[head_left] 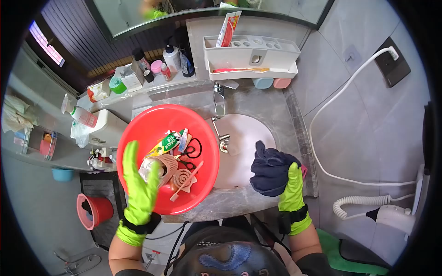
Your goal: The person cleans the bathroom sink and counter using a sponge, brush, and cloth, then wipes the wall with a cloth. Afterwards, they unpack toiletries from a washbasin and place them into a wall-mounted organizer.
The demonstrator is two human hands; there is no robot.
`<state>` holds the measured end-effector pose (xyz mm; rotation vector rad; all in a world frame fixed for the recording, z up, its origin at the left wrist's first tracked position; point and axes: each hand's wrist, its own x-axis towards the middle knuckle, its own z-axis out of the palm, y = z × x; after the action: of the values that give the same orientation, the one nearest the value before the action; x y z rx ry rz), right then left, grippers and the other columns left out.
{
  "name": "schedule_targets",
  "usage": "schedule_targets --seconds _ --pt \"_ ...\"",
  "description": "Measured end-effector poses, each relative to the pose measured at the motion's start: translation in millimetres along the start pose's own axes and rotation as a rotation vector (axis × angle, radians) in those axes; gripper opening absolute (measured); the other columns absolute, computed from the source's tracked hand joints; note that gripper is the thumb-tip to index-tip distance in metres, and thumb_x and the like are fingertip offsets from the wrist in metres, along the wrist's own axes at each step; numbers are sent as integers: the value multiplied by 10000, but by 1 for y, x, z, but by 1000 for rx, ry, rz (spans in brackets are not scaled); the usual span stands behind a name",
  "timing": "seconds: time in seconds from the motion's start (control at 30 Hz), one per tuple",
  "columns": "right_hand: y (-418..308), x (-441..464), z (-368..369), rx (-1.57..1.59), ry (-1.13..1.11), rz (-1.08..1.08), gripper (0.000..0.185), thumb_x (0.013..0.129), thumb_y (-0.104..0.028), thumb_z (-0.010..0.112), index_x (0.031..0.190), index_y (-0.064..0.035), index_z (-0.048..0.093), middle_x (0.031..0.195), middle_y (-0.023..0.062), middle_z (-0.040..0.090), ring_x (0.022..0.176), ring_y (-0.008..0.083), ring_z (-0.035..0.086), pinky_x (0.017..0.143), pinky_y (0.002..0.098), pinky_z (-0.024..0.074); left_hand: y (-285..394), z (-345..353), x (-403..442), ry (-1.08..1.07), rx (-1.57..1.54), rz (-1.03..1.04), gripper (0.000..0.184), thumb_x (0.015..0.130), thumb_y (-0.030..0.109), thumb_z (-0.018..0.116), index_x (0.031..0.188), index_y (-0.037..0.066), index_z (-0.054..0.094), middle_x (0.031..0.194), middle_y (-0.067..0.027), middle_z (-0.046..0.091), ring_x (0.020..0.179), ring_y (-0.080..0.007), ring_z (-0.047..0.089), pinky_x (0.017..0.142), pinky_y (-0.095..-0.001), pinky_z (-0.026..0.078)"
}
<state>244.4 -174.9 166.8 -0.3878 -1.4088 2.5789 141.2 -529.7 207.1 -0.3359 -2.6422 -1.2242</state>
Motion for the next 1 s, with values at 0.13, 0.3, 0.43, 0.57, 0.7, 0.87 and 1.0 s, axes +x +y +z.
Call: schedule_targets --seconds 0.13,0.3,0.43,0.57,0.7,0.87,1.0 --pt "-6 2 24 415 7 130 453 958 -351 612 1248 -4 594 1067 110 680 904 205 679 799 327 564 77 54 -30 -489 -796 12 701 993 315 579 1532 27 237 1542 -173 260 1386 -310 357 1112 -427 373" --pt "-14 -22 77 -323 154 -201 505 802 -80 718 1291 -118 599 1144 65 643 941 204 620 914 359 494 77 142 -20 -1037 -1778 -912 845 912 757 364 1506 156 376 1441 -90 495 1273 -280 513 1034 -453 449" --pt "-32 -10 69 -1536 -146 -886 592 700 -288 813 1265 -186 670 1367 118 544 1287 376 441 1110 498 309 88 145 3 -1119 -1840 -1064 914 833 843 404 1431 156 478 1360 -134 563 1201 -323 573 990 -488 484" --pt "-16 3 73 -1422 -471 -781 667 727 -355 793 1343 -191 597 1433 153 487 1361 445 365 1144 564 264 97 176 10 -1200 -2091 -1183 671 888 666 452 1296 138 521 1221 -100 583 1092 -274 575 930 -438 488" --pt "14 50 41 -1109 -287 -912 319 862 -213 708 1107 -11 678 1110 137 694 1068 314 645 995 432 477 73 244 8 -943 -2069 -939 356 962 439 496 1129 133 571 1049 -47 601 948 -197 579 848 -351 499" --pt "26 60 17 -520 315 -421 285 1004 -256 579 966 6 686 864 59 711 781 143 642 704 317 505 108 275 15 -676 -1625 -778 238 975 352 598 974 115 617 902 -22 646 823 -153 608 762 -312 520" --pt "-1 31 4 -298 362 -326 403 1044 -339 489 977 8 683 905 51 698 837 145 634 782 310 506 108 286 22 -971 -1226 -462 346 1017 374 531 1086 58 656 932 -77 695 845 -229 650 752 -364 524"
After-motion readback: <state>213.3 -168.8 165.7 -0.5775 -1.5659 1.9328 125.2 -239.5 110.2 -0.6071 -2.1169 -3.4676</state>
